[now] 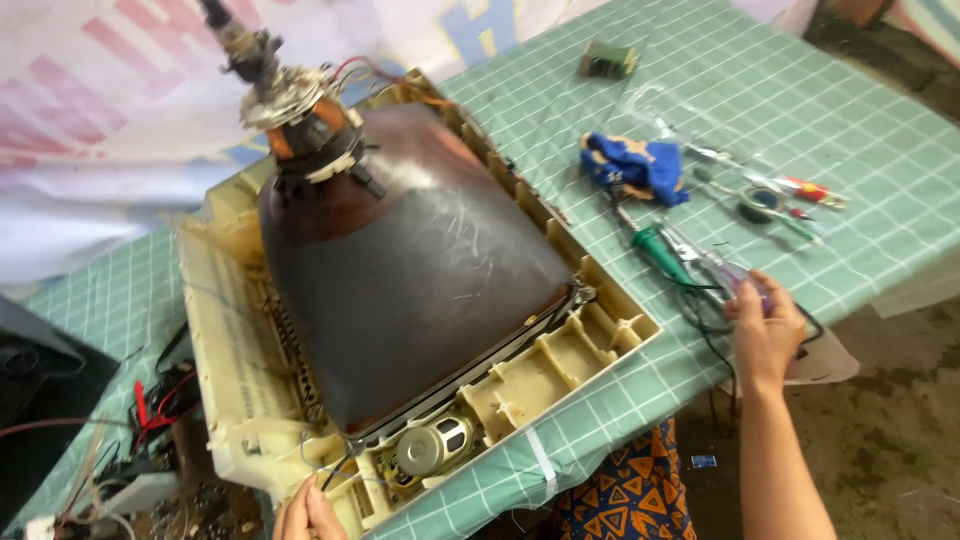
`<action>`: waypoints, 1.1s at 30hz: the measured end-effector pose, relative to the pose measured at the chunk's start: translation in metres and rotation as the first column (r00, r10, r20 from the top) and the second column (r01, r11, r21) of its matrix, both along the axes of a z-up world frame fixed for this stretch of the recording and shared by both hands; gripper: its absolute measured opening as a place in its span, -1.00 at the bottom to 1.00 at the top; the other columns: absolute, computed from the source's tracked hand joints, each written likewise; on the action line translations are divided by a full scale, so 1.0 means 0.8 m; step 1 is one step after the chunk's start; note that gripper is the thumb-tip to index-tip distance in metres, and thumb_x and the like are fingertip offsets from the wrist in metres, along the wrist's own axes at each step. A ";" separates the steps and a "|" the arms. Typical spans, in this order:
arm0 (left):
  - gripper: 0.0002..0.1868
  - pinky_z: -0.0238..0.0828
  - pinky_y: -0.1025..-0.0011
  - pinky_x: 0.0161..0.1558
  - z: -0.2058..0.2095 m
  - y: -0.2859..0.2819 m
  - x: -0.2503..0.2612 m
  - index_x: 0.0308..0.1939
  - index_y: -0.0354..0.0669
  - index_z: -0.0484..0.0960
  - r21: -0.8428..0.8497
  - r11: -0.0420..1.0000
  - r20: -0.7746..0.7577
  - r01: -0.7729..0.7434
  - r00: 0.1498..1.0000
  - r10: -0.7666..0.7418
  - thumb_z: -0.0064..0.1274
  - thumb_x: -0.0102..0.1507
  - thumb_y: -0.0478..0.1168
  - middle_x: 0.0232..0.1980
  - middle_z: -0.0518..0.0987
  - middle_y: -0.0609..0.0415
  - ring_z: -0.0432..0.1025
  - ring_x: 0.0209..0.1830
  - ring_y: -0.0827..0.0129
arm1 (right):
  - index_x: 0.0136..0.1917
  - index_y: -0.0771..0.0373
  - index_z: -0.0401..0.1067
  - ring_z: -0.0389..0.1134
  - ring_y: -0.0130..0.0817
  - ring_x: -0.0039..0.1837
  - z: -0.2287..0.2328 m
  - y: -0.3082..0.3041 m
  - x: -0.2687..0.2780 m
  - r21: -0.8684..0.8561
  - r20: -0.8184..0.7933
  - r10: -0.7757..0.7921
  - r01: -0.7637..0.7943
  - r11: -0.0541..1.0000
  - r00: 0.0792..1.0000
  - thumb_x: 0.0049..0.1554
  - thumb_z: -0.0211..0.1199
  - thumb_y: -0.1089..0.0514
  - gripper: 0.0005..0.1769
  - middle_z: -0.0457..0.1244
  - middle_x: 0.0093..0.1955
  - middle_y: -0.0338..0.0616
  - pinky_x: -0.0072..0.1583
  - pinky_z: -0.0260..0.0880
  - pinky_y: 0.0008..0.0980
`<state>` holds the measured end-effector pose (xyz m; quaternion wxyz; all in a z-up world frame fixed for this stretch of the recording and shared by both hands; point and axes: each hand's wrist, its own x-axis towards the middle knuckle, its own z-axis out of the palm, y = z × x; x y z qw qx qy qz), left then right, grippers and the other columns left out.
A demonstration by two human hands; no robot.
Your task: The person works on the internal components of a disassembled CRT television, using a screwdriver to adjust the neck of the picture tube. They also handle a circuit board and various wires on the workbench.
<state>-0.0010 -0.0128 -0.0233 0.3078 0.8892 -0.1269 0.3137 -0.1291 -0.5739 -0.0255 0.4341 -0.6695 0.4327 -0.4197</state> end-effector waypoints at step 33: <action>-0.71 0.31 0.51 -0.54 0.023 -0.003 -0.009 0.01 -0.33 0.71 0.032 0.999 -0.066 -0.008 0.998 0.010 -0.08 0.43 -0.23 -0.29 0.63 0.01 0.42 -0.55 0.48 | -0.14 0.43 0.49 0.44 -0.10 -0.11 0.032 0.220 0.058 -0.718 -0.210 0.711 -0.599 0.354 0.671 0.21 0.13 0.11 -0.69 0.39 -0.15 0.12 0.20 0.47 0.08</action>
